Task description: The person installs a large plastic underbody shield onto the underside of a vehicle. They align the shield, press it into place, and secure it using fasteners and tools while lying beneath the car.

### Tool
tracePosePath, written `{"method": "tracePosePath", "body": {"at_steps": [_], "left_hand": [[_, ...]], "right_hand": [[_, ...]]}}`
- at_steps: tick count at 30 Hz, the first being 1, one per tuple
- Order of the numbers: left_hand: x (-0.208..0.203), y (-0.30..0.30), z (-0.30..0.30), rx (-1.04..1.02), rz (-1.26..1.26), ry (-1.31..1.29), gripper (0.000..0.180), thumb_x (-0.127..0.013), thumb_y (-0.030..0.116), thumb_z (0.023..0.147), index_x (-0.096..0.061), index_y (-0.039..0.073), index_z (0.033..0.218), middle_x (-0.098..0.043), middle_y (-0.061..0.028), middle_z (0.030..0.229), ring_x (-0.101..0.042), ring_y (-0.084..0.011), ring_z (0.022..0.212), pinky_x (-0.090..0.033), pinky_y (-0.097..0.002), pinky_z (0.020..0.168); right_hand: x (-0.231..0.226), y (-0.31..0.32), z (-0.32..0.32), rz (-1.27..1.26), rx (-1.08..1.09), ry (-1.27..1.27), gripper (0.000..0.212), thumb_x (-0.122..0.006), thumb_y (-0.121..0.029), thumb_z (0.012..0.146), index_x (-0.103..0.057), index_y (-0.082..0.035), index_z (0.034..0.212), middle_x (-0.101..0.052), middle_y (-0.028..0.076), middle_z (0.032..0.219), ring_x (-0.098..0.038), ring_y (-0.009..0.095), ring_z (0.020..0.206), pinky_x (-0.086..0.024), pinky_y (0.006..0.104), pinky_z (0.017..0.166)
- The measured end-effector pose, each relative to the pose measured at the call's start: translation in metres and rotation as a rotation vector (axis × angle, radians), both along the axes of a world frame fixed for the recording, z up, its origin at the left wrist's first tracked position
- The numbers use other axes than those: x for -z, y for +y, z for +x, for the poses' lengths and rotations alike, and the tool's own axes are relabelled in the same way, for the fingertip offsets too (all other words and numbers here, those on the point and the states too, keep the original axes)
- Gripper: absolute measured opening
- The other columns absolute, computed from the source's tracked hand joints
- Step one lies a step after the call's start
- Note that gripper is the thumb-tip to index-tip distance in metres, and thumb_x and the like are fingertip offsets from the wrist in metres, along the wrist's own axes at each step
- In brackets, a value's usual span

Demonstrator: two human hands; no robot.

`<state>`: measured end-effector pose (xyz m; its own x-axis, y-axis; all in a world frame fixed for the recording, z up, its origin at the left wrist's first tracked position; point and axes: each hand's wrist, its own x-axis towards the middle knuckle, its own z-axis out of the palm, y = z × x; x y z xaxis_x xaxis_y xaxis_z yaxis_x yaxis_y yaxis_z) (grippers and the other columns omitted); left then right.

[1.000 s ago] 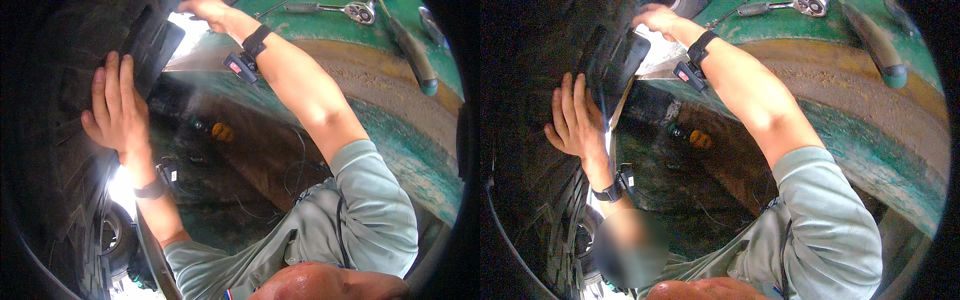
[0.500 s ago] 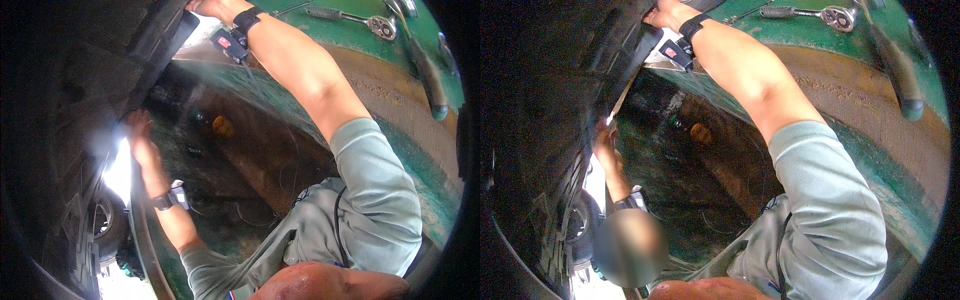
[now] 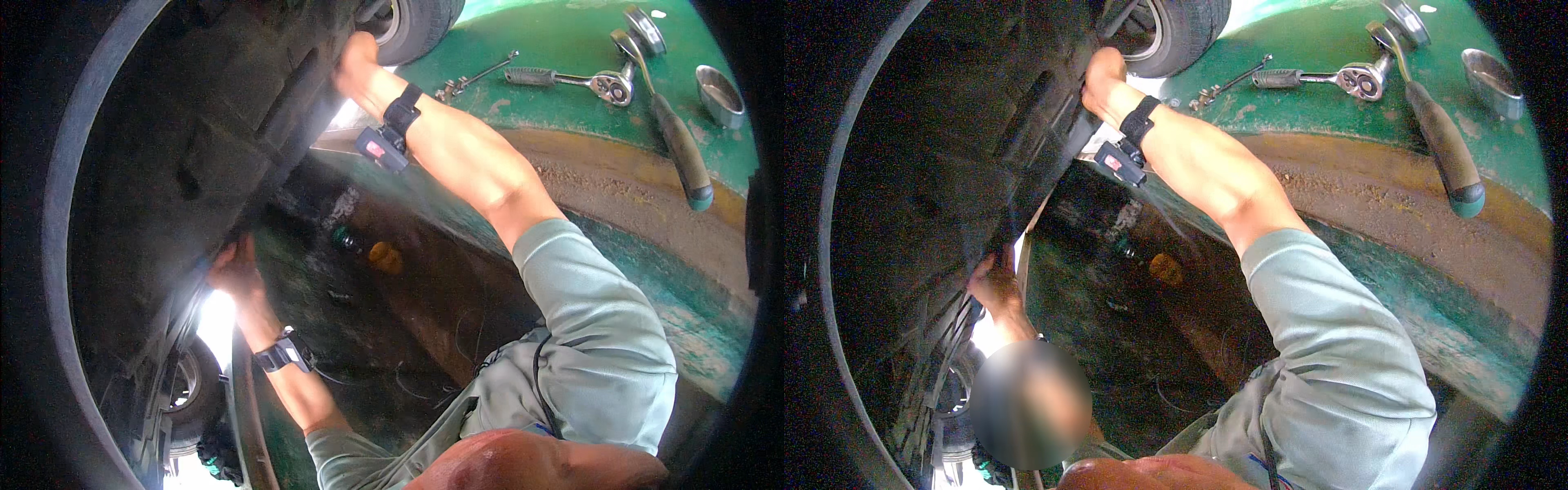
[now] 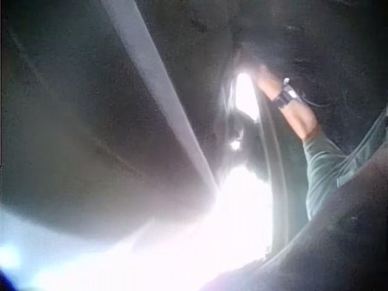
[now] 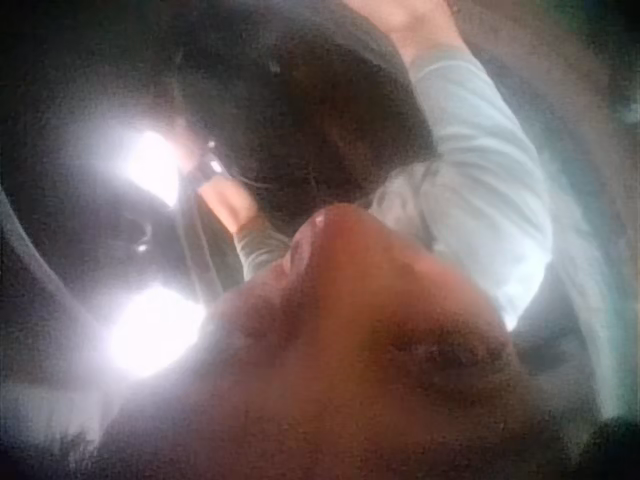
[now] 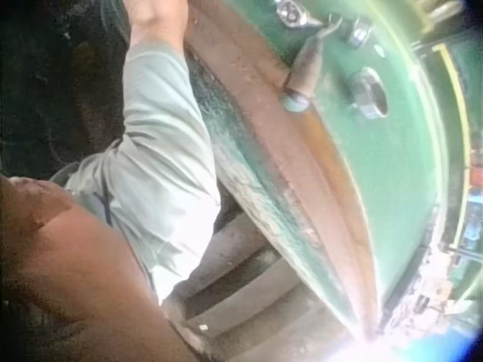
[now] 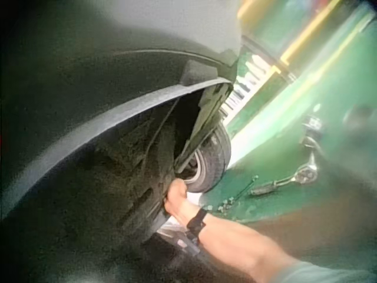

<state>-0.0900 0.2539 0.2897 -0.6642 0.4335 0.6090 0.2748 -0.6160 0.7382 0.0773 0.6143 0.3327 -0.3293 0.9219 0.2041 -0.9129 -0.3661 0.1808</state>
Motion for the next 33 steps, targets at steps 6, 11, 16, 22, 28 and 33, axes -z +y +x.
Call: {"method": "tracePosePath", "body": {"at_steps": [6,11,16,22,28,33], "left_hand": [[-0.014,0.018,0.021,-0.167,-0.042,0.335,0.061,-0.058,0.011,0.086,-0.050,0.003,0.146,-0.054,-0.0227,0.142,-0.054,-0.0405,0.132,-0.056,-0.0509,0.105],[-0.032,0.018,0.032,-0.171,0.118,0.437,0.035,-0.077,0.010,0.091,-0.070,-0.011,0.118,-0.071,-0.0171,0.125,-0.064,-0.0244,0.119,-0.052,-0.0389,0.104],[-0.040,0.021,0.058,-0.324,0.171,0.689,0.035,-0.085,0.011,0.085,-0.074,-0.006,0.114,-0.075,-0.0113,0.120,-0.066,-0.0201,0.114,-0.051,-0.0340,0.103],[-0.053,0.020,0.031,-0.192,0.224,0.582,0.027,-0.083,0.017,0.087,-0.077,-0.003,0.104,-0.077,-0.0089,0.111,-0.068,-0.0172,0.103,-0.053,-0.0342,0.092],[-0.052,-0.004,-0.046,-0.341,-0.042,0.820,0.036,-0.074,0.037,0.095,-0.079,0.001,0.100,-0.079,-0.0051,0.103,-0.069,-0.0145,0.096,-0.053,-0.0391,0.086],[-0.045,0.027,0.036,-0.448,0.099,0.774,0.028,-0.077,0.028,0.094,-0.078,0.002,0.104,-0.078,-0.0052,0.102,-0.069,-0.0150,0.100,-0.054,-0.0351,0.084]], "right_hand": [[0.012,0.063,-0.025,0.530,0.773,-0.881,0.029,-0.051,-0.027,0.094,-0.072,-0.007,0.103,-0.072,0.012,0.096,-0.070,0.029,0.088,-0.056,0.0409,0.072],[-0.004,0.062,-0.032,0.773,1.420,-2.035,0.029,-0.062,-0.029,0.093,-0.071,-0.013,0.116,-0.070,0.008,0.113,-0.069,0.024,0.101,-0.054,0.0340,0.081],[-0.021,0.057,-0.027,0.803,1.524,-2.310,0.050,-0.061,-0.041,0.094,-0.066,-0.015,0.137,-0.066,0.003,0.138,-0.063,0.020,0.126,-0.053,0.0318,0.096],[-0.022,0.036,-0.010,0.713,1.739,-2.305,0.054,-0.057,-0.046,0.097,-0.061,-0.021,0.145,-0.059,0.001,0.149,-0.059,0.021,0.133,-0.055,0.0341,0.093],[-0.034,0.005,0.012,1.004,1.591,-2.188,0.048,-0.051,-0.041,0.101,-0.058,-0.029,0.147,-0.056,-0.001,0.152,-0.057,0.024,0.135,-0.055,0.0371,0.095],[-0.027,0.013,0.024,1.014,1.675,-2.220,0.046,-0.052,-0.040,0.101,-0.059,-0.029,0.145,-0.057,-0.001,0.150,-0.058,0.024,0.133,-0.054,0.0382,0.095]]}}
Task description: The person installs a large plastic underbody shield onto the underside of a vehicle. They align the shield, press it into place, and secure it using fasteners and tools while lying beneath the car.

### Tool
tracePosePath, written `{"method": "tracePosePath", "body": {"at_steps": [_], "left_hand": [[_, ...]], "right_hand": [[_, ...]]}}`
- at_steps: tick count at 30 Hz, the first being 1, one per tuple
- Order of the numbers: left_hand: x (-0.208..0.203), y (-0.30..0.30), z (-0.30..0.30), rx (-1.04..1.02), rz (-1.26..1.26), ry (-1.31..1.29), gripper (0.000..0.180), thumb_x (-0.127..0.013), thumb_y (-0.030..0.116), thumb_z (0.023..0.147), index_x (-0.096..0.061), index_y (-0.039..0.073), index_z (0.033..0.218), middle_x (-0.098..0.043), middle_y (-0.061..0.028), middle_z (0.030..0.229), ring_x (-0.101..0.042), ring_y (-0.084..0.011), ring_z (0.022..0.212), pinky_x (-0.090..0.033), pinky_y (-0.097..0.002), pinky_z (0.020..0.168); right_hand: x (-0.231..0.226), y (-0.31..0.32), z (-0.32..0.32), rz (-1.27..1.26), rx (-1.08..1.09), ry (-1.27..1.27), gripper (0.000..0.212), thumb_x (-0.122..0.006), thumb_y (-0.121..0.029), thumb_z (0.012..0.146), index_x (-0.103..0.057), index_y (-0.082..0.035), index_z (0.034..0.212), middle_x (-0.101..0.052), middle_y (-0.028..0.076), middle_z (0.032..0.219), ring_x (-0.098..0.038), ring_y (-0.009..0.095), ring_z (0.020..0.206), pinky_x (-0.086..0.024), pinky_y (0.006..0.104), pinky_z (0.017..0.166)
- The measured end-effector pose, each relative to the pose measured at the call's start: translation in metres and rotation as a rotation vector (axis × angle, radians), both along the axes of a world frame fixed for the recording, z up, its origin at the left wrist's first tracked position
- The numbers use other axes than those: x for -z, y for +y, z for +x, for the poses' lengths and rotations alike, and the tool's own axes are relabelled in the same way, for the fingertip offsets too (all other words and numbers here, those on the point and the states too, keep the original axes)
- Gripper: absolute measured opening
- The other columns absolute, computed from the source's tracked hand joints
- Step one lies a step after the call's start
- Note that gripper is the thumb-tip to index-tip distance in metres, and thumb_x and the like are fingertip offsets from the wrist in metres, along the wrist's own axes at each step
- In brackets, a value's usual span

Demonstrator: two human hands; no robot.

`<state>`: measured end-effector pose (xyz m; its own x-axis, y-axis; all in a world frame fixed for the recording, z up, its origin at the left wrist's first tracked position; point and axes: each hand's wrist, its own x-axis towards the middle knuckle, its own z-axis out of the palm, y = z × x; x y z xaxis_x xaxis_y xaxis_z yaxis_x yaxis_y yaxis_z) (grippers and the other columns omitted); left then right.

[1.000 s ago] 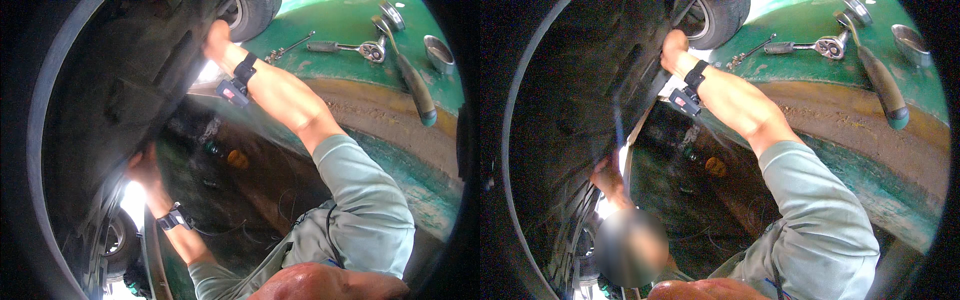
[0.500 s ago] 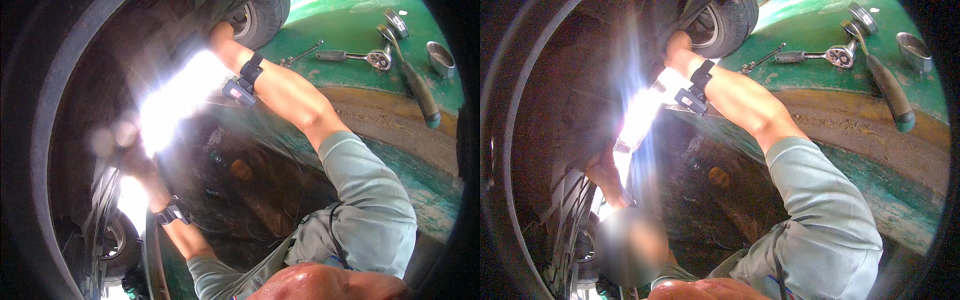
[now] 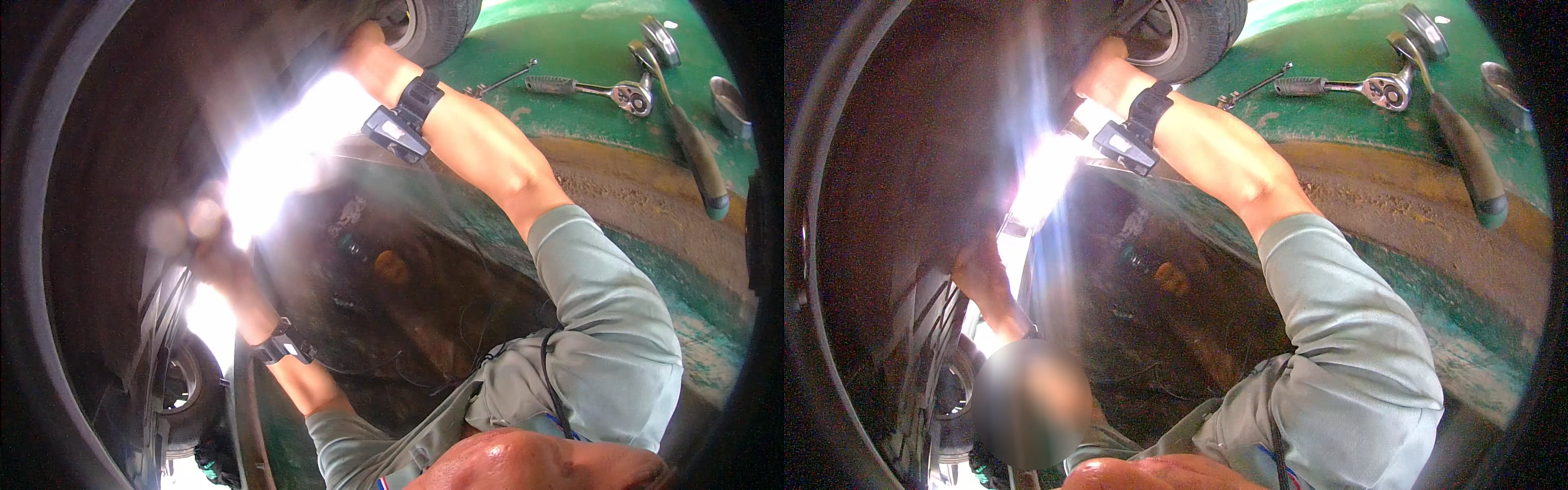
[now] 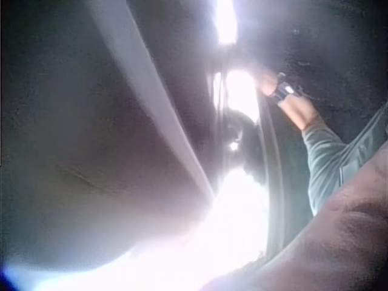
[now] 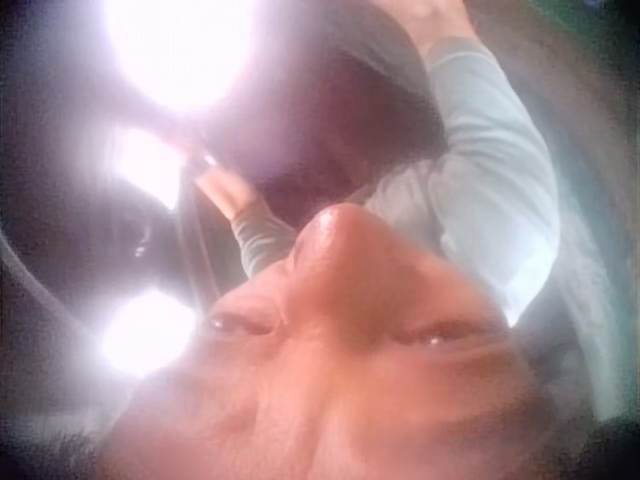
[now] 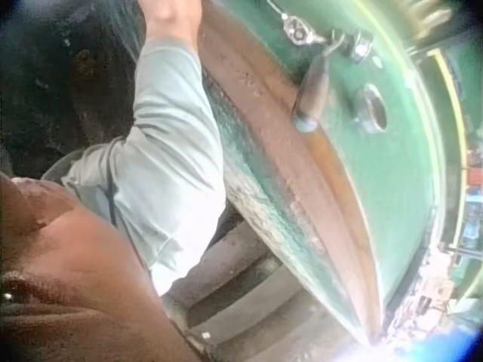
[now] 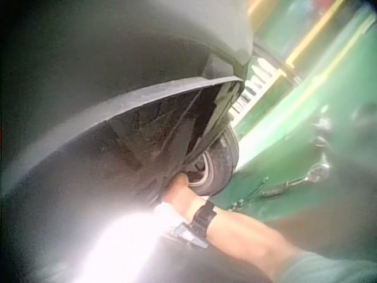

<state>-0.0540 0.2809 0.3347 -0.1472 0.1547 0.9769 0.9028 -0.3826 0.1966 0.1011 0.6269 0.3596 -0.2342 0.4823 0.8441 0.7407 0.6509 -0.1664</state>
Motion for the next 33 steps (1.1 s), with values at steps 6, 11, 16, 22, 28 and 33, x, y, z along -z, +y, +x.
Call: {"method": "tracePosePath", "body": {"at_steps": [6,11,16,22,28,33], "left_hand": [[0.009,-0.026,-0.031,0.263,-0.057,-0.300,0.031,-0.081,0.011,0.088,-0.074,-0.003,0.114,-0.075,-0.0078,0.113,-0.068,-0.0160,0.103,-0.055,-0.0287,0.086],[0.035,-0.035,-0.023,0.413,-0.058,-0.508,0.039,-0.058,0.019,0.098,-0.064,-0.009,0.125,-0.067,-0.0215,0.126,-0.065,-0.0305,0.118,-0.054,-0.0414,0.101],[0.028,-0.024,-0.056,0.232,0.220,-0.772,0.040,-0.052,0.021,0.099,-0.060,-0.009,0.125,-0.067,-0.0196,0.118,-0.064,-0.0367,0.119,-0.051,-0.0504,0.106],[-0.012,-0.048,-0.010,0.100,0.342,-0.530,0.037,-0.052,0.015,0.096,-0.060,-0.005,0.126,-0.065,-0.0172,0.120,-0.063,-0.0345,0.112,-0.057,-0.0542,0.098],[-0.031,0.017,-0.015,0.041,0.435,-0.318,0.032,-0.046,0.021,0.099,-0.058,-0.003,0.117,-0.060,-0.0199,0.112,-0.066,-0.0358,0.100,-0.065,-0.0523,0.080],[-0.014,0.002,-0.013,0.100,0.393,-0.462,0.024,-0.046,0.014,0.096,-0.063,-0.003,0.092,-0.067,-0.0179,0.092,-0.068,-0.0296,0.084,-0.060,-0.0428,0.080]], "right_hand": [[0.003,-0.010,-0.007,0.029,-0.071,0.033,0.044,-0.052,-0.039,0.101,-0.060,-0.028,0.143,-0.058,-0.001,0.147,-0.059,0.024,0.129,-0.054,0.0373,0.092],[0.016,-0.009,-0.002,0.064,-0.159,0.071,0.042,-0.052,-0.038,0.101,-0.060,-0.027,0.141,-0.059,-0.001,0.144,-0.059,0.023,0.126,-0.053,0.0366,0.090],[0.023,0.023,0.031,0.085,-0.248,0.134,0.040,-0.052,-0.038,0.101,-0.061,-0.027,0.139,-0.060,0.000,0.141,-0.060,0.023,0.123,-0.053,0.0359,0.088],[0.003,0.092,0.011,0.031,-0.507,0.264,0.038,-0.052,-0.037,0.101,-0.062,-0.026,0.136,-0.061,0.000,0.138,-0.060,0.022,0.119,-0.053,0.0350,0.085],[-0.025,0.159,0.005,-0.007,-0.739,0.379,0.036,-0.052,-0.036,0.101,-0.062,-0.024,0.134,-0.062,0.000,0.135,-0.061,0.021,0.115,-0.052,0.0342,0.083],[-0.027,0.188,-0.015,-0.124,-0.872,0.433,0.034,-0.052,-0.035,0.102,-0.063,-0.024,0.131,-0.063,0.000,0.132,-0.061,0.021,0.112,-0.052,0.0335,0.081]]}}
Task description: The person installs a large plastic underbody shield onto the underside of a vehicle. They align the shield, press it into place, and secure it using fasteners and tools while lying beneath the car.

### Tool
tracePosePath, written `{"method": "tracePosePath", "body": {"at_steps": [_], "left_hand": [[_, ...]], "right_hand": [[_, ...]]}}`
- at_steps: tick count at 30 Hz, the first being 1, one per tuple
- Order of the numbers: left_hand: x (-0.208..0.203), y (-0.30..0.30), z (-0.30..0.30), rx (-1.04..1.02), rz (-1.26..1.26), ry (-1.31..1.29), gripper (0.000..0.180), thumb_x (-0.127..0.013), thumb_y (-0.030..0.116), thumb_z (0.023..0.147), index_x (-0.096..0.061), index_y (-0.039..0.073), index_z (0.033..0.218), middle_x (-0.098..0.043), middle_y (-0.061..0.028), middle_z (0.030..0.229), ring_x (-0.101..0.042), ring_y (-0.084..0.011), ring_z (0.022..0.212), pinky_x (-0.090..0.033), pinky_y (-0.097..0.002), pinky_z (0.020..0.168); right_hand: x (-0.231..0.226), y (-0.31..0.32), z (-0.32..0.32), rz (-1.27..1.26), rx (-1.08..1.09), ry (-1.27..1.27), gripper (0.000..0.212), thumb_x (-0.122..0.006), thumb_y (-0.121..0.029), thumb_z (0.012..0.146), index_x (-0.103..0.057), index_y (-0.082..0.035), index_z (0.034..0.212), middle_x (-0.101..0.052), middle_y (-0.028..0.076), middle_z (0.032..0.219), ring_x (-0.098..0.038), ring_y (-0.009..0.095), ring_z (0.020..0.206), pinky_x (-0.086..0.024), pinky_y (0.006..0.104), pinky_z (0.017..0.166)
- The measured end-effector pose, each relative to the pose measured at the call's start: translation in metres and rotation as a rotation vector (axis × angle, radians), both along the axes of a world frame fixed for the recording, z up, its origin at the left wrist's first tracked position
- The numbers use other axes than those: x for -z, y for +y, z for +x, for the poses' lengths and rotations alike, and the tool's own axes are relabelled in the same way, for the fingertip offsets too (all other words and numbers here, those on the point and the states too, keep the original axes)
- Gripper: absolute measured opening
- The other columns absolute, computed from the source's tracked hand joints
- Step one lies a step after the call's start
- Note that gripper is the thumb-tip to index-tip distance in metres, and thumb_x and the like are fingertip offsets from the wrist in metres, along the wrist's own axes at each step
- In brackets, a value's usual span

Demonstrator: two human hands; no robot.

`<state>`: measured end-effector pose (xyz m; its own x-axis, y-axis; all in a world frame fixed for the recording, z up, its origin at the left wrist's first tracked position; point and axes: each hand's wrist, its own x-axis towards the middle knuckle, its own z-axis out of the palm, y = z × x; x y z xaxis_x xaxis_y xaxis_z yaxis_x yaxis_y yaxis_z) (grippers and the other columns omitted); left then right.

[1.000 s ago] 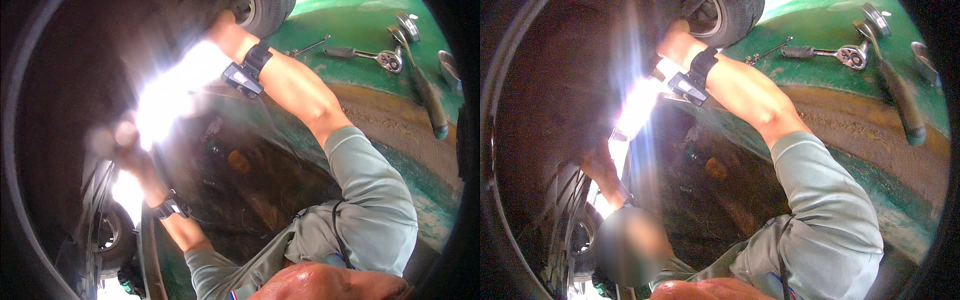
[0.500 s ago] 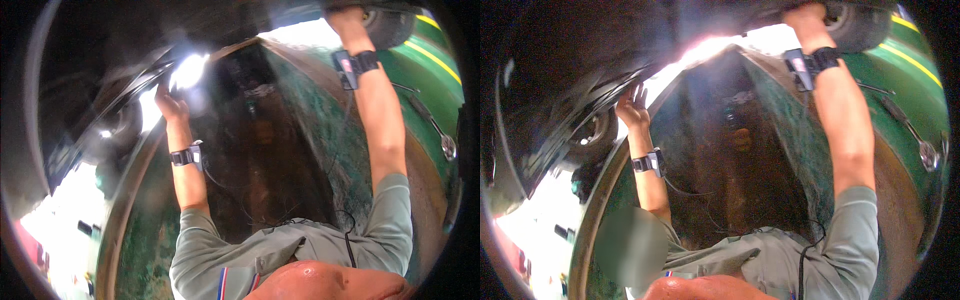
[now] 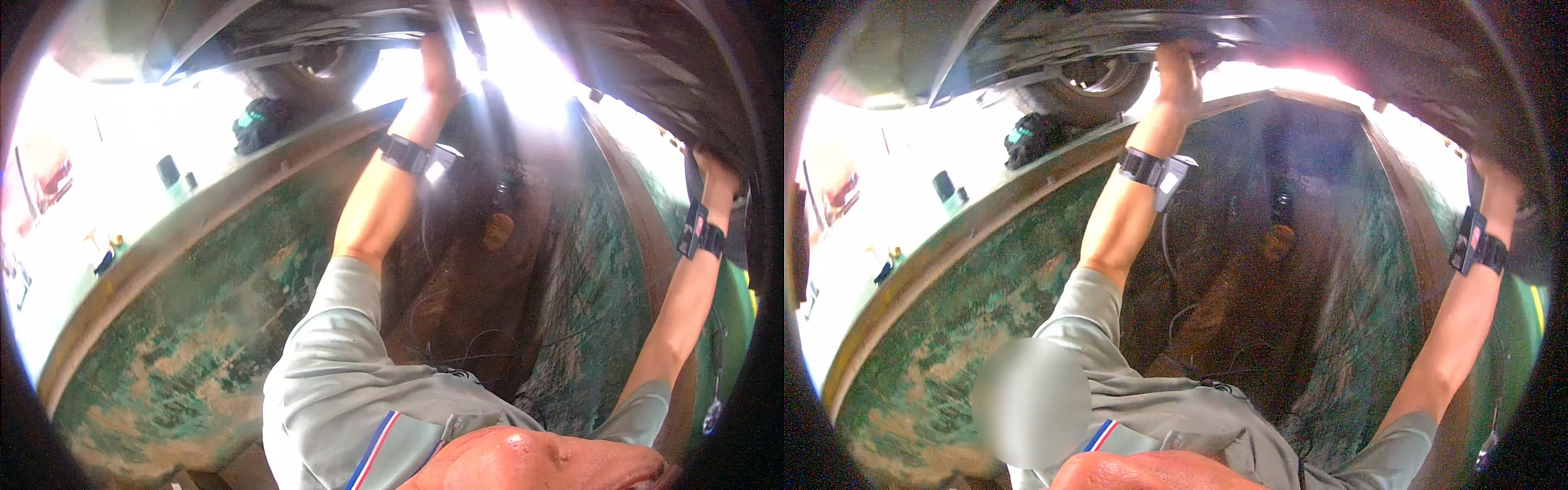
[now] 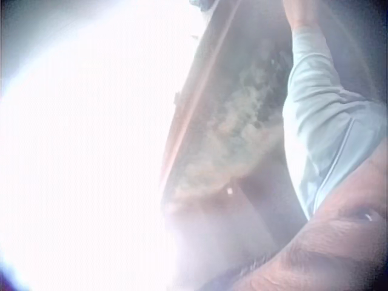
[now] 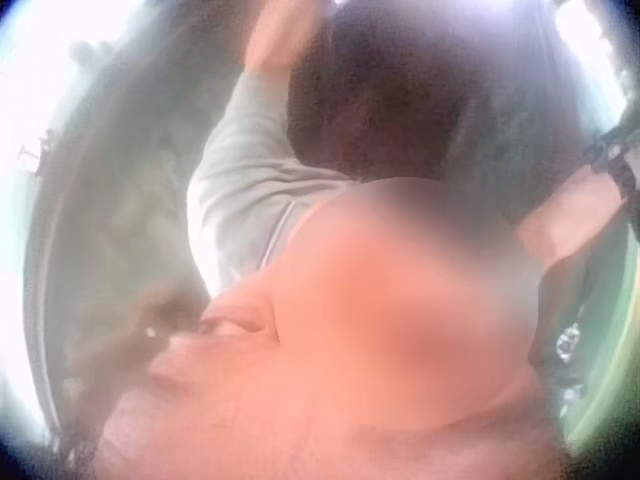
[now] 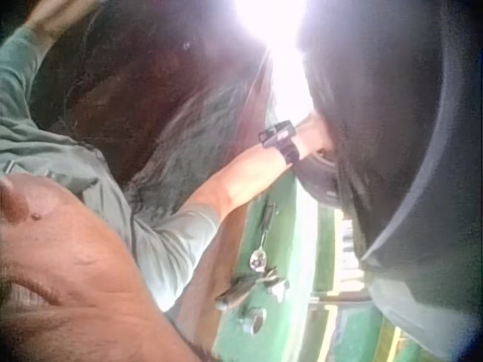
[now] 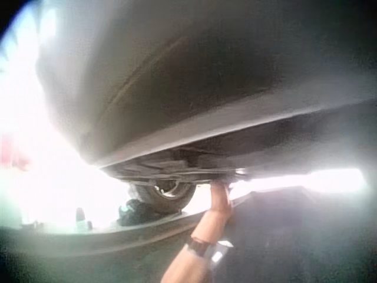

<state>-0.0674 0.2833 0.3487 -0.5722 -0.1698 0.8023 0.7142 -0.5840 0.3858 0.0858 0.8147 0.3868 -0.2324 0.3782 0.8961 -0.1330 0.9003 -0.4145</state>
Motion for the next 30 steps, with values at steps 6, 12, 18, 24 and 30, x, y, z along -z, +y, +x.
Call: {"method": "tracePosePath", "body": {"at_steps": [6,12,18,24,30], "left_hand": [[0.014,-0.036,0.034,0.028,0.053,-0.007,0.016,-0.050,0.005,0.090,-0.064,-0.002,0.089,-0.067,-0.0140,0.092,-0.067,-0.0266,0.088,-0.058,-0.0409,0.086],[0.031,-0.074,0.096,-0.047,0.208,0.086,0.012,-0.054,0.007,0.091,-0.063,-0.001,0.094,-0.066,-0.0125,0.095,-0.065,-0.0236,0.092,-0.055,-0.0382,0.087],[0.034,-0.088,0.109,-0.104,0.221,0.129,0.019,-0.060,0.013,0.094,-0.059,-0.001,0.106,-0.065,-0.0109,0.100,-0.063,-0.0204,0.092,-0.054,-0.0352,0.086],[0.039,-0.103,0.111,-0.237,0.204,0.132,0.031,-0.066,0.020,0.097,-0.056,-0.001,0.117,-0.063,-0.0093,0.105,-0.061,-0.0173,0.093,-0.052,-0.0321,0.084],[0.060,-0.143,0.113,-0.629,0.260,0.039,0.044,-0.072,0.026,0.100,-0.053,0.000,0.129,-0.062,-0.0077,0.110,-0.060,-0.0142,0.094,-0.051,-0.0291,0.083]], "right_hand": [[0.004,0.013,-0.017,-0.155,-0.194,0.066,0.032,-0.052,-0.034,0.102,-0.064,-0.022,0.129,-0.064,0.001,0.128,-0.061,0.020,0.109,-0.051,0.0326,0.078],[0.007,0.022,-0.024,-0.329,-0.396,0.149,0.030,-0.052,-0.034,0.102,-0.064,-0.021,0.126,-0.065,0.001,0.125,-0.062,0.019,0.105,-0.051,0.0318,0.076],[0.009,0.024,-0.023,-0.473,-0.532,0.248,0.028,-0.052,-0.033,0.102,-0.065,-0.020,0.124,-0.066,0.001,0.122,-0.062,0.019,0.101,-0.050,0.0309,0.073],[0.013,0.019,-0.019,-0.573,-0.614,0.336,0.027,-0.052,-0.032,0.102,-0.066,-0.019,0.121,-0.068,0.002,0.118,-0.063,0.018,0.097,-0.050,0.0301,0.071],[0.010,0.009,-0.016,-0.633,-0.658,0.401,0.026,-0.052,-0.031,0.102,-0.067,-0.018,0.119,-0.069,0.002,0.115,-0.063,0.017,0.094,-0.049,0.0292,0.068]]}}
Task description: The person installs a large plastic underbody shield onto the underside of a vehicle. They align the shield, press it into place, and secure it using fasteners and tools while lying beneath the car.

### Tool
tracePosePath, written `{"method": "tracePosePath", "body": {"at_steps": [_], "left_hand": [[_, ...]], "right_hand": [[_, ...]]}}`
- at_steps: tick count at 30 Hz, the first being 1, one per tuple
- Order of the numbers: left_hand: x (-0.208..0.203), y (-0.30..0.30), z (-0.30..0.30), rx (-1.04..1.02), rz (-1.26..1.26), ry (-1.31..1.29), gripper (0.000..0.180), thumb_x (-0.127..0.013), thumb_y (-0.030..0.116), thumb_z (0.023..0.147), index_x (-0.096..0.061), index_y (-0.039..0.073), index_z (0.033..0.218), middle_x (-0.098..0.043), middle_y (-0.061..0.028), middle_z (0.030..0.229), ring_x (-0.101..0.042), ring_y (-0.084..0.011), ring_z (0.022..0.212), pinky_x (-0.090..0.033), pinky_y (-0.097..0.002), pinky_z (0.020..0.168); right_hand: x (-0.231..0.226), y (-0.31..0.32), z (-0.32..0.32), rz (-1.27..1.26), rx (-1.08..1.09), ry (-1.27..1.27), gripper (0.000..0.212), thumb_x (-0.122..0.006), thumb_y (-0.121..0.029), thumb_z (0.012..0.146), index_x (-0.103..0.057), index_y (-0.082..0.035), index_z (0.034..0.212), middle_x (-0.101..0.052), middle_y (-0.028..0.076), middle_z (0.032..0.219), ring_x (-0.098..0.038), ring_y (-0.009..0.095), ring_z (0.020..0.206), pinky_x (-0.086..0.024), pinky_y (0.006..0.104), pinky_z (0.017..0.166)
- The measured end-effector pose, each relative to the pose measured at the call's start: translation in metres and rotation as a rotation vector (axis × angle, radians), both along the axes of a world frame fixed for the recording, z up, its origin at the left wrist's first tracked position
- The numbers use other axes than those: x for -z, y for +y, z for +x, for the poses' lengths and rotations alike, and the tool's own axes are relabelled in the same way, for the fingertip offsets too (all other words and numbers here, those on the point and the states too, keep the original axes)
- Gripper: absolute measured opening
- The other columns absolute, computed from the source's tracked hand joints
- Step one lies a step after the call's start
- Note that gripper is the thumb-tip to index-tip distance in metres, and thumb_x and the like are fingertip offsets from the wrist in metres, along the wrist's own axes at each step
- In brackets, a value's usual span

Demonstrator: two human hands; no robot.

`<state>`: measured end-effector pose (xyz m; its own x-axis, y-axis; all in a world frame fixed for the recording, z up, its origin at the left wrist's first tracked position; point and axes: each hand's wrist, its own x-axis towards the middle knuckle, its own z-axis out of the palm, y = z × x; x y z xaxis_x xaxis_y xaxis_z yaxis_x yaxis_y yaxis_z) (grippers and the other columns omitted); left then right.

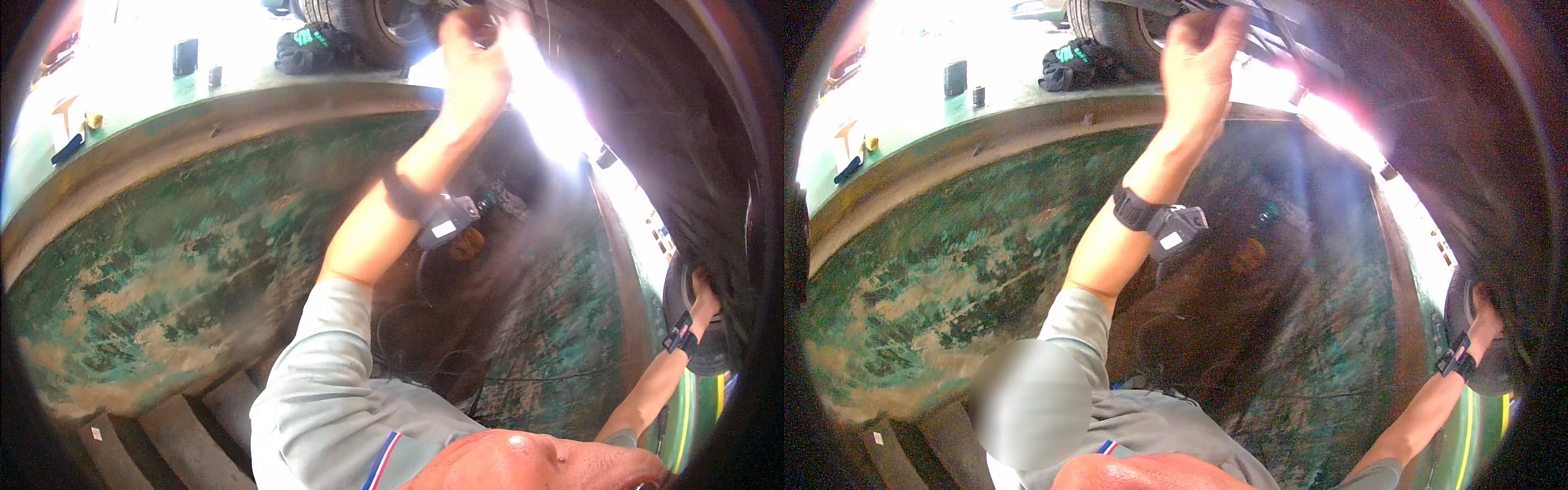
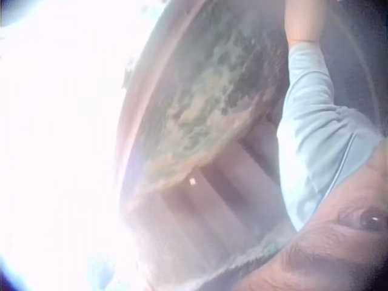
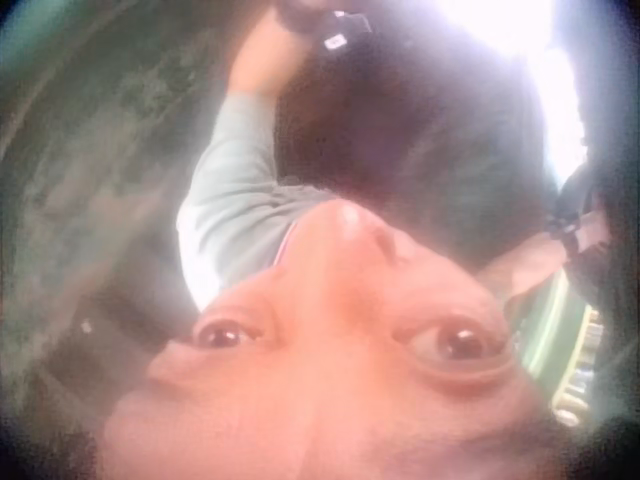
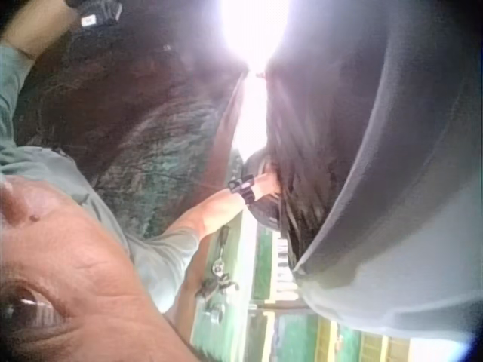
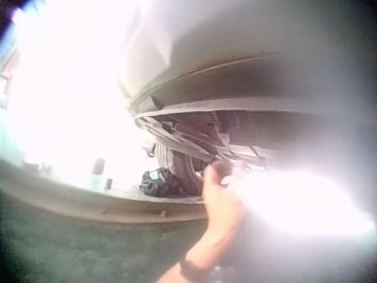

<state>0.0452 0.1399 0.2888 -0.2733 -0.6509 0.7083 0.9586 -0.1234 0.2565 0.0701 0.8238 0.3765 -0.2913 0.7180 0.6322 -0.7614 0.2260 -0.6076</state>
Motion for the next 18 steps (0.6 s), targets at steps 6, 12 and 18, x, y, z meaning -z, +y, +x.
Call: {"method": "tracePosePath", "body": {"at_steps": [6,12,18], "left_hand": [[-0.011,-0.071,0.019,-0.147,0.001,0.517,0.044,-0.059,0.006,0.104,-0.046,-0.004,0.145,-0.059,-0.0051,0.116,-0.056,-0.0090,0.096,-0.049,-0.0218,0.082],[-0.021,-0.112,0.019,-0.615,-0.210,0.360,0.031,-0.071,0.009,0.097,-0.061,-0.005,0.123,-0.059,-0.0090,0.105,-0.057,-0.0164,0.095,-0.049,-0.0303,0.086],[-0.033,-0.125,0.039,-0.972,-0.273,0.275,0.013,-0.075,0.000,0.084,-0.065,-0.001,0.091,-0.056,-0.0134,0.095,-0.054,-0.0296,0.091,-0.045,-0.0374,0.083]], "right_hand": [[0.003,-0.005,0.015,-0.061,0.000,0.054,0.025,-0.052,-0.030,0.102,-0.067,-0.017,0.116,-0.070,0.002,0.111,-0.064,0.017,0.090,-0.049,0.0284,0.066],[0.007,-0.031,0.019,-0.129,-0.015,0.112,0.024,-0.052,-0.029,0.103,-0.068,-0.016,0.114,-0.071,0.003,0.108,-0.064,0.016,0.086,-0.048,0.0275,0.063],[0.032,-0.054,0.016,-0.265,-0.036,0.169,0.023,-0.052,-0.028,0.103,-0.069,-0.015,0.111,-0.072,0.003,0.105,-0.065,0.015,0.083,-0.048,0.0266,0.061]]}}
